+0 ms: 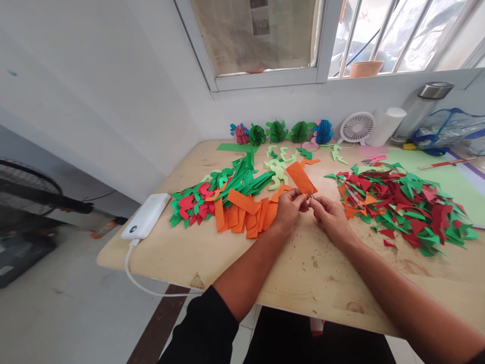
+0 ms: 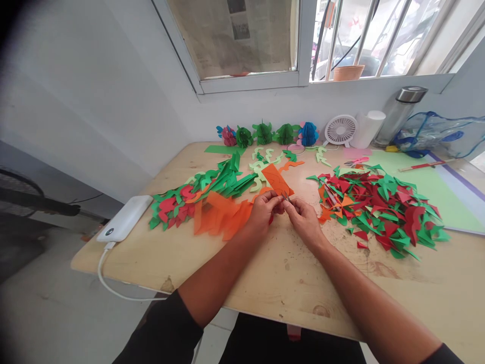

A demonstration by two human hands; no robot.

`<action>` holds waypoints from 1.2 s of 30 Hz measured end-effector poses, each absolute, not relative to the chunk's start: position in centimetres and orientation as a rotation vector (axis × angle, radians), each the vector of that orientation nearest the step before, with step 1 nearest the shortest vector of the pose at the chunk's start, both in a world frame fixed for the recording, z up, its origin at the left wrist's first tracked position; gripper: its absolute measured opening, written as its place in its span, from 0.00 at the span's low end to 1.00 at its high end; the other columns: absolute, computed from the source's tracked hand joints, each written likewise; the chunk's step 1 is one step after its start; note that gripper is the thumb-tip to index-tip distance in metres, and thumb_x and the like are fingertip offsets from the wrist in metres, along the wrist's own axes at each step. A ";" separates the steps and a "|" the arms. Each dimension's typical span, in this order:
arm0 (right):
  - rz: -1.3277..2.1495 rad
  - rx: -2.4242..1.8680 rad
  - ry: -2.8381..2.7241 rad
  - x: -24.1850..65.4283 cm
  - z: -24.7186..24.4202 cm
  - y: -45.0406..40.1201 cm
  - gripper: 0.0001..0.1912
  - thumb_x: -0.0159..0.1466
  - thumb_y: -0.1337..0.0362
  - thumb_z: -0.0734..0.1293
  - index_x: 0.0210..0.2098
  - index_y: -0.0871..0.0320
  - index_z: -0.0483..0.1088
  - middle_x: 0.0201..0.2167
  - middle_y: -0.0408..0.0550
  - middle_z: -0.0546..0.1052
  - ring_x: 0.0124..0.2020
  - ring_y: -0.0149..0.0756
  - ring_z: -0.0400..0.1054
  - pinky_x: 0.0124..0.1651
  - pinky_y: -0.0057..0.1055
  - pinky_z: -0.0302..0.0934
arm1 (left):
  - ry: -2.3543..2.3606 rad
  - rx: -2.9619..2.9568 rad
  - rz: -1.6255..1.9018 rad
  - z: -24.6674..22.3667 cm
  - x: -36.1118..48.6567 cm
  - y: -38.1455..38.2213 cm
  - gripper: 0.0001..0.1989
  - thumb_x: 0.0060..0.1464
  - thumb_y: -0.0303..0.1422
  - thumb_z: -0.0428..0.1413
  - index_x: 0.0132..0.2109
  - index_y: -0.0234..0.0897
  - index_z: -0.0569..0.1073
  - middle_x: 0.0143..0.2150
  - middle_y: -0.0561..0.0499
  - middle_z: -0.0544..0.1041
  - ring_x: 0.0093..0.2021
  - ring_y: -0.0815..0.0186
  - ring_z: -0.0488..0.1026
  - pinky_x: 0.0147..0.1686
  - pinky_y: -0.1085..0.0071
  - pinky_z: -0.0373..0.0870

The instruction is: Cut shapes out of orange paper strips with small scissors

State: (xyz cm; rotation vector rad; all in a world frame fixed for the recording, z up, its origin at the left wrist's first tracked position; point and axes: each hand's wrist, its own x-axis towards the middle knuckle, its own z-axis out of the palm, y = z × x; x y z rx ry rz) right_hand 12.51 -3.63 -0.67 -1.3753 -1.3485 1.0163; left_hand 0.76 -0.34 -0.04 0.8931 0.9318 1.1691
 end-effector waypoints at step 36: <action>0.996 -1.342 -1.368 12.3 -0.6 -3.5 0.21 0.60 0.46 0.63 0.26 0.58 0.70 0.15 0.38 0.61 0.16 0.26 0.51 0.19 0.27 0.45 | 0.922 0.905 1.162 -1.0 1.1 0.0 0.06 0.42 0.31 0.56 0.24 0.34 0.67 0.19 0.56 0.66 0.20 0.76 0.61 0.25 0.74 0.59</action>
